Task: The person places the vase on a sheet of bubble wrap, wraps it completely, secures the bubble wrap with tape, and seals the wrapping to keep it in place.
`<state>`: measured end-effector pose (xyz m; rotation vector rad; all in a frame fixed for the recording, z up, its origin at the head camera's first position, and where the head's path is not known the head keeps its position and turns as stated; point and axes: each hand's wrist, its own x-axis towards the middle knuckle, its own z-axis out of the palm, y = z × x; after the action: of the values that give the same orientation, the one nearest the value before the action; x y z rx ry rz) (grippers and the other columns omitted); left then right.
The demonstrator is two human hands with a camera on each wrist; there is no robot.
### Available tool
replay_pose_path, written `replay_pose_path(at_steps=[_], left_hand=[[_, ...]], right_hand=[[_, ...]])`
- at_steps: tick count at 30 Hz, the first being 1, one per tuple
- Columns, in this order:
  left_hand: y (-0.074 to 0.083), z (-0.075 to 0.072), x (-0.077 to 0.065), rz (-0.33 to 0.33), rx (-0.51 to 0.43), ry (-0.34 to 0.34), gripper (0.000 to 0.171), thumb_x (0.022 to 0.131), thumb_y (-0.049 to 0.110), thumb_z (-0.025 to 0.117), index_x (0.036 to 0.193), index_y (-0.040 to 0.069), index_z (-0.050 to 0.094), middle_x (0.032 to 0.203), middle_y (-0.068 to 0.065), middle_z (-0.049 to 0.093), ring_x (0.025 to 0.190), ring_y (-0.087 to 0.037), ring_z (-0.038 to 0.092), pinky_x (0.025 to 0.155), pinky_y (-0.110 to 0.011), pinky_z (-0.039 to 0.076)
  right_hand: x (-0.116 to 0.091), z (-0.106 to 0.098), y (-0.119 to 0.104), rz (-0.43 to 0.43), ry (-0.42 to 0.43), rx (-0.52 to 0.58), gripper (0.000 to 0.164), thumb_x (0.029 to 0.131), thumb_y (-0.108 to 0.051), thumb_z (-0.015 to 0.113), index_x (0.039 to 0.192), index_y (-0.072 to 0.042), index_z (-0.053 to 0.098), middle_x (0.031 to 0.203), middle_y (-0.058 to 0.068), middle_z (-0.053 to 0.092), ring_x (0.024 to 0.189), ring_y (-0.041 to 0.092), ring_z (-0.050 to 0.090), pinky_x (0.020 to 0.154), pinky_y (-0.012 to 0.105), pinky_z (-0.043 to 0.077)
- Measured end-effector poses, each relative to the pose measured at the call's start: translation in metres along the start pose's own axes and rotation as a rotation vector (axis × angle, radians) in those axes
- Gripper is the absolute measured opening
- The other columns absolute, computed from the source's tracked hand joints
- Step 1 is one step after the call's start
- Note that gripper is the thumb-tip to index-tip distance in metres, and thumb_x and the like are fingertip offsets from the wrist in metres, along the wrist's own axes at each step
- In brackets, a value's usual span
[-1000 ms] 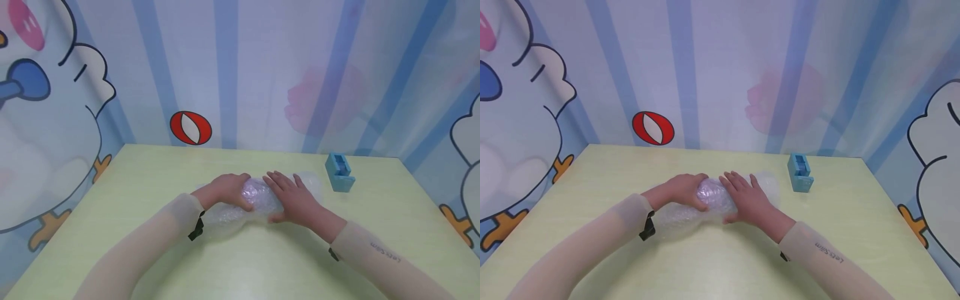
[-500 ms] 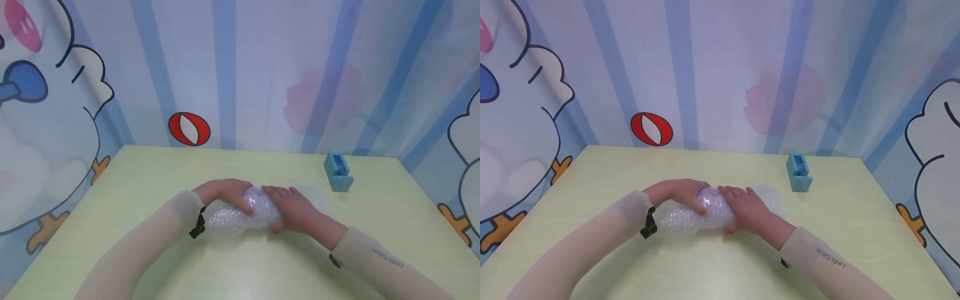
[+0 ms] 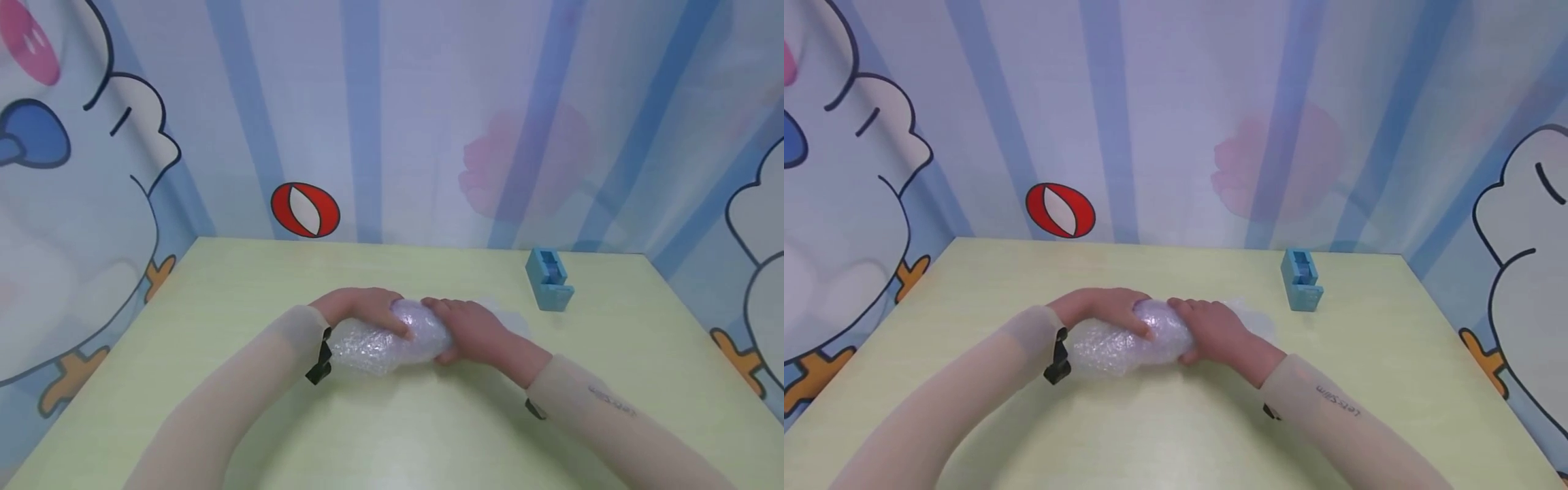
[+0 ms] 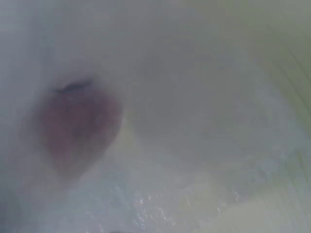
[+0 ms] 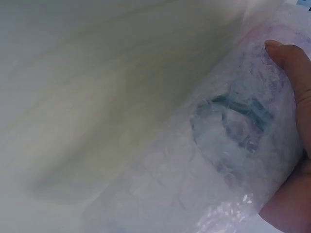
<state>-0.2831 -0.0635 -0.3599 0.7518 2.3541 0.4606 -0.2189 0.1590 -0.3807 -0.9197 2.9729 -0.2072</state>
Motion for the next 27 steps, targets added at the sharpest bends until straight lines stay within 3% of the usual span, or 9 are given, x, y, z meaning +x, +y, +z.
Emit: replay_pose_path(at_steps=[8,14,19,21,24,27], left_hand=[[-0.011,0.002,-0.003,-0.015,-0.100,-0.015,0.071,0.094,0.050,0.063,0.151,0.012,0.044,0.141,-0.010,0.058,0.122,-0.026,0.058,0.106,-0.047,0.052],[-0.014,0.002,-0.005,-0.011,-0.123,0.035,0.075,0.094,0.052,0.063,0.156,0.017,0.040,0.147,-0.010,0.055,0.126,-0.028,0.056,0.106,-0.049,0.052],[-0.003,0.004,-0.020,-0.002,0.010,0.145,0.074,0.097,0.053,0.061,0.159,0.020,0.037,0.159,-0.009,0.047,0.143,-0.032,0.047,0.118,-0.055,0.042],[0.005,0.008,-0.028,0.036,0.133,0.229,0.069,0.101,0.049,0.058,0.159,0.018,0.037,0.162,-0.012,0.043,0.149,-0.034,0.042,0.122,-0.056,0.036],[0.018,0.020,-0.037,0.092,0.322,0.356,0.059,0.106,0.039,0.053,0.157,0.012,0.041,0.160,-0.019,0.045,0.149,-0.037,0.044,0.122,-0.055,0.038],[0.025,0.033,-0.040,0.090,0.465,0.450,0.055,0.109,0.034,0.048,0.156,0.007,0.040,0.158,-0.021,0.046,0.148,-0.037,0.045,0.120,-0.053,0.040]], right_hand=[[0.013,-0.010,-0.001,-0.012,-0.092,-0.001,0.088,0.072,-0.030,0.091,0.145,-0.005,0.049,0.128,0.016,0.069,0.109,0.033,0.069,0.095,0.051,0.059],[0.019,-0.016,-0.001,-0.034,-0.115,0.002,0.084,0.071,-0.026,0.090,0.142,-0.005,0.050,0.122,0.014,0.071,0.103,0.030,0.070,0.091,0.048,0.060],[0.023,-0.018,0.000,0.009,-0.147,0.054,0.087,0.072,-0.025,0.091,0.146,-0.006,0.048,0.128,0.015,0.070,0.110,0.031,0.069,0.097,0.049,0.059],[0.024,-0.019,0.000,0.026,-0.164,0.070,0.088,0.073,-0.026,0.090,0.146,-0.005,0.047,0.127,0.015,0.070,0.110,0.031,0.069,0.098,0.049,0.059],[0.027,-0.020,0.003,0.027,-0.186,0.068,0.086,0.074,-0.028,0.090,0.145,-0.003,0.047,0.122,0.015,0.071,0.105,0.030,0.070,0.095,0.048,0.059],[0.029,-0.020,0.005,0.036,-0.208,0.075,0.086,0.075,-0.029,0.089,0.145,-0.003,0.046,0.119,0.015,0.071,0.102,0.027,0.069,0.094,0.047,0.059]])
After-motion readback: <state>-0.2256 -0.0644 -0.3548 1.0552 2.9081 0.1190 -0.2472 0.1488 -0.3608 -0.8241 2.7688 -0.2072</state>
